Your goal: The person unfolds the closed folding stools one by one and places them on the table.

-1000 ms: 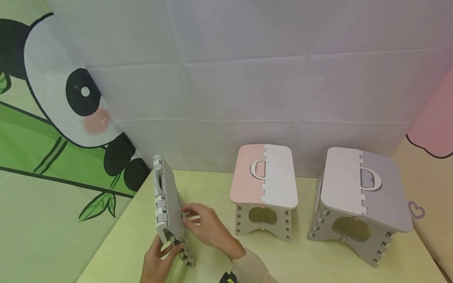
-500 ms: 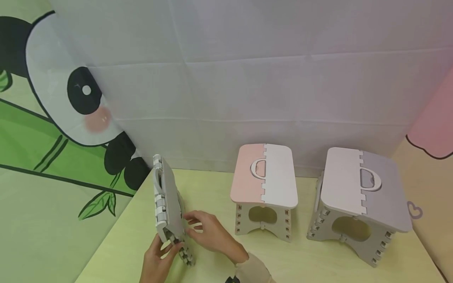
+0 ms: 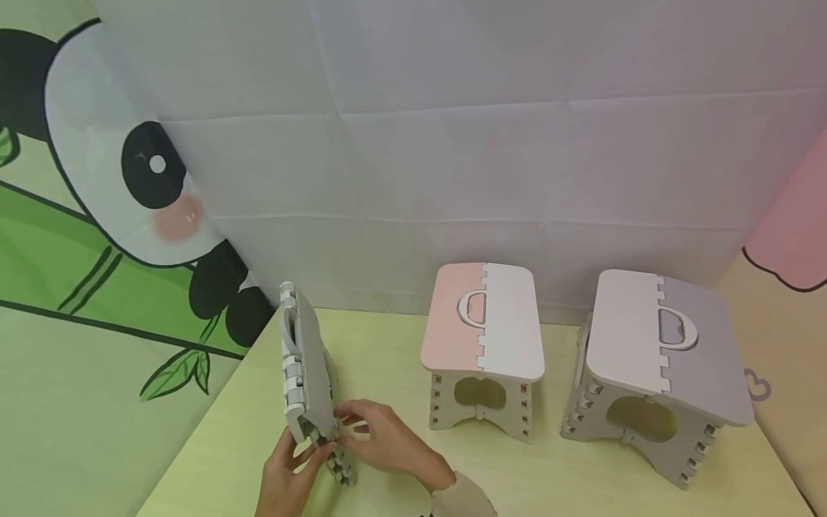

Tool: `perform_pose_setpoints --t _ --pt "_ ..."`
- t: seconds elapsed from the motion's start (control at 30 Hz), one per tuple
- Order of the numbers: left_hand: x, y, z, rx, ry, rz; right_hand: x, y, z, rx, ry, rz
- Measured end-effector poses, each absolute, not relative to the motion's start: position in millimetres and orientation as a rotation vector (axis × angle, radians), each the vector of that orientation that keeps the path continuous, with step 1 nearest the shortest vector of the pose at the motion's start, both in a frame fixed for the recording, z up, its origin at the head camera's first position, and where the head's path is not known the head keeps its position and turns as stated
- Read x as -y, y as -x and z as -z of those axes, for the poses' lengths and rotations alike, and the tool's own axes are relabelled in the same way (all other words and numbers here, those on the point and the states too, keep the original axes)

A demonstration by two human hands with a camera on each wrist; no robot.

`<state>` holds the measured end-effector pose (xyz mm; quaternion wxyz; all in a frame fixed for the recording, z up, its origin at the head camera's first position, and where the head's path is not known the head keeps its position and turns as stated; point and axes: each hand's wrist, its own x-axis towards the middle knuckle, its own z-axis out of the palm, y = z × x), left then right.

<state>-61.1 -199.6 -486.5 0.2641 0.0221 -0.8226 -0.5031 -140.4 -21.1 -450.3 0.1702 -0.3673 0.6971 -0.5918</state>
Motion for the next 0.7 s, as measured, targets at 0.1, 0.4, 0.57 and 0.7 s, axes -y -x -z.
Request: perform_pose_setpoints --t 0.1,0.4,0.57,0.7 --pt "200.0 61.5 487.1 2.21 -0.046 1.354 21.1 139.3 452.2 -1.962 1.078 1.68" --pt "200.7 61.6 488.2 2.191 -0.022 1.353 20.6 138.1 456.6 -1.909 1.13 1.689" --pt "199.8 61.8 488.1 2.188 -0.028 1.359 22.7 138.0 462.1 -1.899 1.141 1.726" --pt "199.3 62.2 488.7 2.191 -0.037 1.359 25.1 137.8 466.5 -1.895 1.154 1.761"
